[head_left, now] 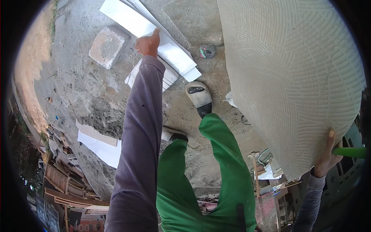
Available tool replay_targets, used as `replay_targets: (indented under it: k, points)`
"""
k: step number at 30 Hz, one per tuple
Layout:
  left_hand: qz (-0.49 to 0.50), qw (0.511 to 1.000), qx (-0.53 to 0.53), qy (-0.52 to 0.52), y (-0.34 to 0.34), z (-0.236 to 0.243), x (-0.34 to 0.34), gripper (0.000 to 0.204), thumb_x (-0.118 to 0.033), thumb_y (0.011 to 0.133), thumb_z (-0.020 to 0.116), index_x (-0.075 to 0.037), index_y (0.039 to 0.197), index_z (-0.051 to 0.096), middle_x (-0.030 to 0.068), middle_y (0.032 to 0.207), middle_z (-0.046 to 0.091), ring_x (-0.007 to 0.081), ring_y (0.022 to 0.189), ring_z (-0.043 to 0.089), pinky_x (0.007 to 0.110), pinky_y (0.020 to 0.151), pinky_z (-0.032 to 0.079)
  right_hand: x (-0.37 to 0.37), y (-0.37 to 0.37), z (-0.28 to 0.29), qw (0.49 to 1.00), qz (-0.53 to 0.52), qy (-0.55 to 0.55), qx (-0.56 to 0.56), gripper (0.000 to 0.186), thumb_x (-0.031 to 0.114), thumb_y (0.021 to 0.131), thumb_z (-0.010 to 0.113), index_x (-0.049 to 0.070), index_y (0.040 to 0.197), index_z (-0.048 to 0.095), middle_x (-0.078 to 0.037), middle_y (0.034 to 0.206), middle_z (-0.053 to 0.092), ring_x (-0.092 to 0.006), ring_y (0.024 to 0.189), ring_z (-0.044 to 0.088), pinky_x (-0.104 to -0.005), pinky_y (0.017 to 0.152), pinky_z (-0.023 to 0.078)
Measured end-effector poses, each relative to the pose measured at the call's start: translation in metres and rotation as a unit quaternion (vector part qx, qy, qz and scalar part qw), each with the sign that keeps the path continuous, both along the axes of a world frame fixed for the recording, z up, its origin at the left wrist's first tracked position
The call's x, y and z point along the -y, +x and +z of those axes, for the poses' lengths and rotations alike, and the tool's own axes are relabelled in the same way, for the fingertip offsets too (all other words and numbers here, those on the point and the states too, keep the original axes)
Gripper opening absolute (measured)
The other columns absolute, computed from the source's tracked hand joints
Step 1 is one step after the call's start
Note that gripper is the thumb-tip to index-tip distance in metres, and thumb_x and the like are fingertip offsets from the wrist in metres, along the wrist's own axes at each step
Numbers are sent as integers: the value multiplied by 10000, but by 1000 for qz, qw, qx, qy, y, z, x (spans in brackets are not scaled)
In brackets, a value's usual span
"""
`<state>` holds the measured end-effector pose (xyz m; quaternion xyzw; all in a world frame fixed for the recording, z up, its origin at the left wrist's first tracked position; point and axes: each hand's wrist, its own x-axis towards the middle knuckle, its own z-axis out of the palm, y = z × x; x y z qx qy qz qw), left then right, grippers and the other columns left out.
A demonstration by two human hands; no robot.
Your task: The person measures a tile with a measuring tape, marks it with a pencil, then picks up and handles the tile and other tile pieces, eventually using an angle grinder to cut the tile while holding it by hand.
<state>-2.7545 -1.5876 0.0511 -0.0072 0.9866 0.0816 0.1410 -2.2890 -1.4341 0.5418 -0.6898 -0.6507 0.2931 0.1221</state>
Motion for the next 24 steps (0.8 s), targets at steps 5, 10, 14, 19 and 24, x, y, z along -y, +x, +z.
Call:
replay_targets:
  k: [5, 10, 14, 19, 24]
  points:
    - [2, 954, 232, 191, -20, -14, 7, 848, -452, 805, 918, 147, 1334, 635, 233, 1355, 681, 302, 1236, 653, 370, 1030, 505, -2, 16, 1, 1000, -17, -8, 17, 388, 235, 1051, 688, -87, 1267, 669, -103, 1196, 708, -161, 1060, 645, -313, 953, 502]
    - [131, 925, 298, 194, -33, -1, 3, 853, -399, 768, 959, 130, 1352, 634, 182, 1362, 671, 279, 1213, 646, 369, 1033, 496, 2, 16, 4, 1000, -7, -11, 28, 357, 204, 1078, 628, -94, 1273, 648, -151, 1210, 705, -191, 1070, 649, -335, 948, 498]
    - [140, 891, 341, 264, -33, 9, -10, 833, -374, 723, 990, 114, 1314, 661, 180, 1377, 660, 282, 1246, 628, 361, 1078, 464, 5, 13, 4, 999, 6, -9, 31, 356, 201, 1077, 625, -94, 1275, 639, -166, 1232, 694, -198, 1083, 645, -347, 965, 499]
    - [191, 891, 265, 316, -6, 8, -33, 873, -226, 745, 973, 221, 1348, 527, 283, 1339, 640, 340, 1258, 629, 378, 1049, 509, 4, 17, 11, 999, -25, -23, 25, 347, 189, 1081, 611, -96, 1277, 636, -168, 1240, 693, -195, 1092, 642, -343, 977, 498]
    - [159, 920, 258, 249, -3, 0, -37, 984, -254, 764, 967, 242, 1420, 425, 304, 1398, 602, 358, 1256, 636, 380, 1047, 520, 10, 4, 1, 1000, 19, -6, 21, 382, 165, 1083, 556, -127, 1315, 635, -193, 1233, 710, -232, 1070, 692, -363, 908, 559]
